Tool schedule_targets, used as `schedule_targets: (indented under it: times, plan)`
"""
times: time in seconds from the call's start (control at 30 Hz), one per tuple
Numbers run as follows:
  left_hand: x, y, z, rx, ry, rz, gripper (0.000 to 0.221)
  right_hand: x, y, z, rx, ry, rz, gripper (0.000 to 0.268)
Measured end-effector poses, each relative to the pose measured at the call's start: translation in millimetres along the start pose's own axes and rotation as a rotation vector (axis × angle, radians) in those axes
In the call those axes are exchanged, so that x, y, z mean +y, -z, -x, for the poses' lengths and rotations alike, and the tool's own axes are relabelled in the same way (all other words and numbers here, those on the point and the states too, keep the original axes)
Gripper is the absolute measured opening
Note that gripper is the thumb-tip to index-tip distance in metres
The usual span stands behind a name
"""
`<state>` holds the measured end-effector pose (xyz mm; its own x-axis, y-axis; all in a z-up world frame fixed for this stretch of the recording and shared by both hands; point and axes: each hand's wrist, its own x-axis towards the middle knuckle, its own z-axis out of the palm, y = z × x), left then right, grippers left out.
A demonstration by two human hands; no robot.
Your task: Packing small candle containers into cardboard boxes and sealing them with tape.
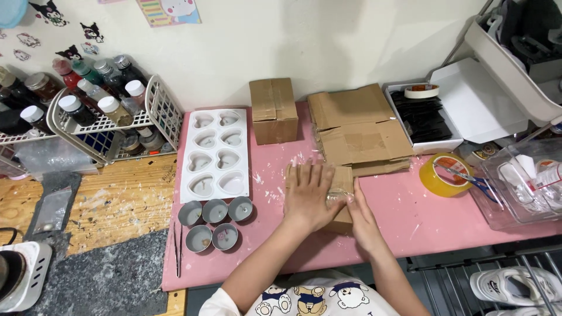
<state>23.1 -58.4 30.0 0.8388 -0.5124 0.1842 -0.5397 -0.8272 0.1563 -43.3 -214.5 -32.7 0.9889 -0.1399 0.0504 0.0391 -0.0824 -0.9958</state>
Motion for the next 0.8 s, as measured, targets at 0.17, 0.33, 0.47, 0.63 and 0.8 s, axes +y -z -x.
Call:
schedule_targets:
  times: [0.17, 0.33, 0.47, 0.63, 0.8]
  plan:
    - [12, 5, -6, -0.173, 0.063, -0.012, 0.093, -4, 20, -17, 0.003, -0.077, -0.016, 0.059]
    - [6, 0, -3, -0.117, 0.040, -0.004, 0.078, -46, 22, -28, 0.017, -0.129, 0.615, 0.051]
    - [-18, -30, -6, -0.012, -0.008, 0.015, 0.071, -2, 38, -44, -0.008, 0.001, 0.574, 0.040]
    - [-29, 24, 0, -0.127, 0.157, 0.109, 0.094, -10, 32, -40, -0.141, -0.151, 0.237, 0.038]
    - [-52, 13, 2, -0.026, 0.169, 0.360, 0.105, -2, 20, -35, -0.145, -0.440, -0.285, 0.040]
